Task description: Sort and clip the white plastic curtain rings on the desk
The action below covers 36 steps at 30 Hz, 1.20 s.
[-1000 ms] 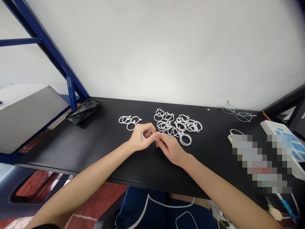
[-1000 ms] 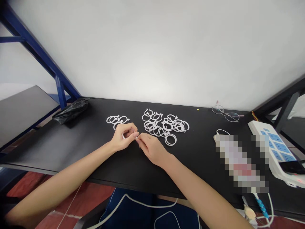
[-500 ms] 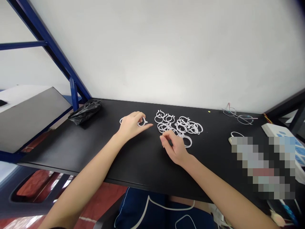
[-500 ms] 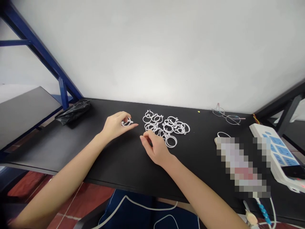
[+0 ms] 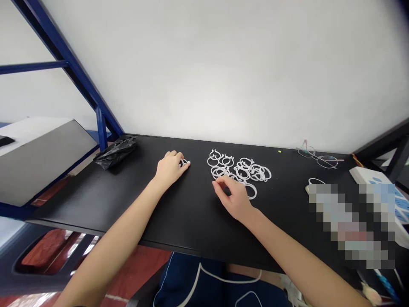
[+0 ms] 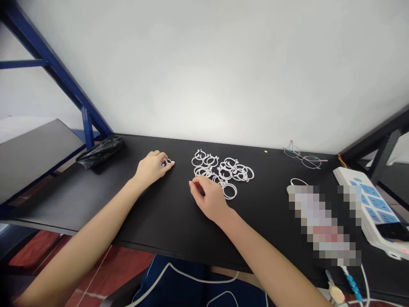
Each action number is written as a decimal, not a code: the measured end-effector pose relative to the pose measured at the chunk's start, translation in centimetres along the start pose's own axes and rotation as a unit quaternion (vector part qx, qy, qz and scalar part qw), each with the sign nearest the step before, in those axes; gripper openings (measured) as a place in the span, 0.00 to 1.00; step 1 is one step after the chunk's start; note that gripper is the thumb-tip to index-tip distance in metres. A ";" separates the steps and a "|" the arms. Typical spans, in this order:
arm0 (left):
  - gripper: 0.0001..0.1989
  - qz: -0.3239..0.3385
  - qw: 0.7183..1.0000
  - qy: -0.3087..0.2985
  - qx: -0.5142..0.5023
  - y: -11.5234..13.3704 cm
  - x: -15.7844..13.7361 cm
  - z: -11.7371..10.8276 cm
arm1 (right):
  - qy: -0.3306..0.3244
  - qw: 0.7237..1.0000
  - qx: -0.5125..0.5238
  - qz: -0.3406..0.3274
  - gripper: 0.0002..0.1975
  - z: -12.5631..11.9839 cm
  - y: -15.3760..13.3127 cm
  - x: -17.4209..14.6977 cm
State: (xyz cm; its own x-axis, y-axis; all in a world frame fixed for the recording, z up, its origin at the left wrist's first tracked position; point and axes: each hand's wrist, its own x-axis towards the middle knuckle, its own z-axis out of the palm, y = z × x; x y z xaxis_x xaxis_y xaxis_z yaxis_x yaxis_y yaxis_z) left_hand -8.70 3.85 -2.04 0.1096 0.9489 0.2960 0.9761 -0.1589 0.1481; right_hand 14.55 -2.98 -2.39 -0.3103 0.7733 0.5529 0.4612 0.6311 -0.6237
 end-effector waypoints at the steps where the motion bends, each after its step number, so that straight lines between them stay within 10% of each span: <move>1: 0.13 -0.001 1.000 0.000 0.001 0.0 0.0 0.0 | 0.013 1.000 -0.016 -0.006 0.08 0.0 0.2 0.1; 25: 0.12 0.052 0.996 0.053 -0.042 0.4 0.0 0.0 | -0.021 0.978 -0.206 0.001 0.07 0.4 2.4 0.2; 36: 0.15 0.229 0.946 0.075 -0.217 2.9 -1.2 0.0 | 0.144 0.973 -0.150 -0.101 0.08 0.0 1.1 0.7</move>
State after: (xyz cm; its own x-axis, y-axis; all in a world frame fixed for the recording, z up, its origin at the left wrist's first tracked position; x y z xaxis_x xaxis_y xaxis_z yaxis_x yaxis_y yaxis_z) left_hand -6.02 2.26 -1.93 0.4436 0.7087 0.5487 0.6597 -0.6726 0.3353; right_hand 14.85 -1.75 -2.69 -0.1949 0.5583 0.8064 0.6504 0.6890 -0.3198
